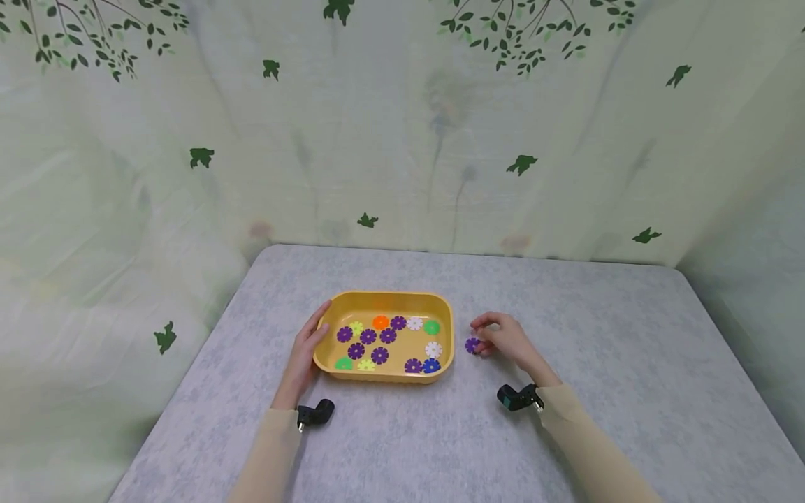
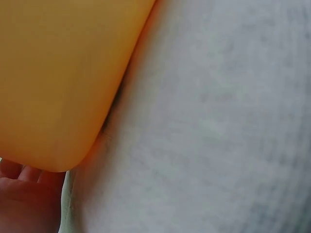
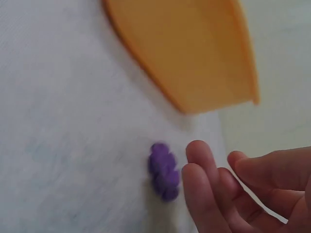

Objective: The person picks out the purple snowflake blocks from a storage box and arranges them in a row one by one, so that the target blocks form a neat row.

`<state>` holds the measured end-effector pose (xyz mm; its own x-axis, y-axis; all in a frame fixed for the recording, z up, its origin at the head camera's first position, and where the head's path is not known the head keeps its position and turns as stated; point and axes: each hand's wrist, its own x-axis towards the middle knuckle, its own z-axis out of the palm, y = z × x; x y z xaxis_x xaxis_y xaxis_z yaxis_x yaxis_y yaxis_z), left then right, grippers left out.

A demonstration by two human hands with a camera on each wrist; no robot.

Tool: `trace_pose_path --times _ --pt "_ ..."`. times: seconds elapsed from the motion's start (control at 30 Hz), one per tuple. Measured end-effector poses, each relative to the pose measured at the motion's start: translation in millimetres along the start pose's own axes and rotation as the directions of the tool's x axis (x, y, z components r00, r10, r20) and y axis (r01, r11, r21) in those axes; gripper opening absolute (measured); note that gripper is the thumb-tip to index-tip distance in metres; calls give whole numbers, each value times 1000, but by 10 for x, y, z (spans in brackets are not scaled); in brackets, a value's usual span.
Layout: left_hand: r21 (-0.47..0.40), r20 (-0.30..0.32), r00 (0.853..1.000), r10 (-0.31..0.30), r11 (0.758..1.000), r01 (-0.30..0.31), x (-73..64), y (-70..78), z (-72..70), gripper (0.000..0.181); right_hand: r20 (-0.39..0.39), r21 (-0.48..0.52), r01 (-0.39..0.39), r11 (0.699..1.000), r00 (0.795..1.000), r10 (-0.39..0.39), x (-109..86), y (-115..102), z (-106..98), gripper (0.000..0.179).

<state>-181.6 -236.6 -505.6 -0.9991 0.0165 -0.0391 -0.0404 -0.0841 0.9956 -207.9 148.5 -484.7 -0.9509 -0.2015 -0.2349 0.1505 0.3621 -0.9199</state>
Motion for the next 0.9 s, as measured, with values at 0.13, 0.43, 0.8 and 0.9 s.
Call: trace_pose_path --times 0.13,0.43,0.8,0.9 --pt "2 -6 1000 6 1000 -6 -6 -8 -1 47 0 57 60 997 998 -61 28 -189 47 25" --pt "-13 -14 1000 13 1000 -13 -11 -8 19 47 127 183 153 971 976 -178 98 -664 398 26" --pt "-1 -30 1000 7 1000 -7 8 -29 13 47 314 205 56 977 942 -120 320 -865 860 33" --pt "2 -31 999 10 1000 -10 3 -25 12 47 350 187 21 982 933 -87 385 -850 947 33"
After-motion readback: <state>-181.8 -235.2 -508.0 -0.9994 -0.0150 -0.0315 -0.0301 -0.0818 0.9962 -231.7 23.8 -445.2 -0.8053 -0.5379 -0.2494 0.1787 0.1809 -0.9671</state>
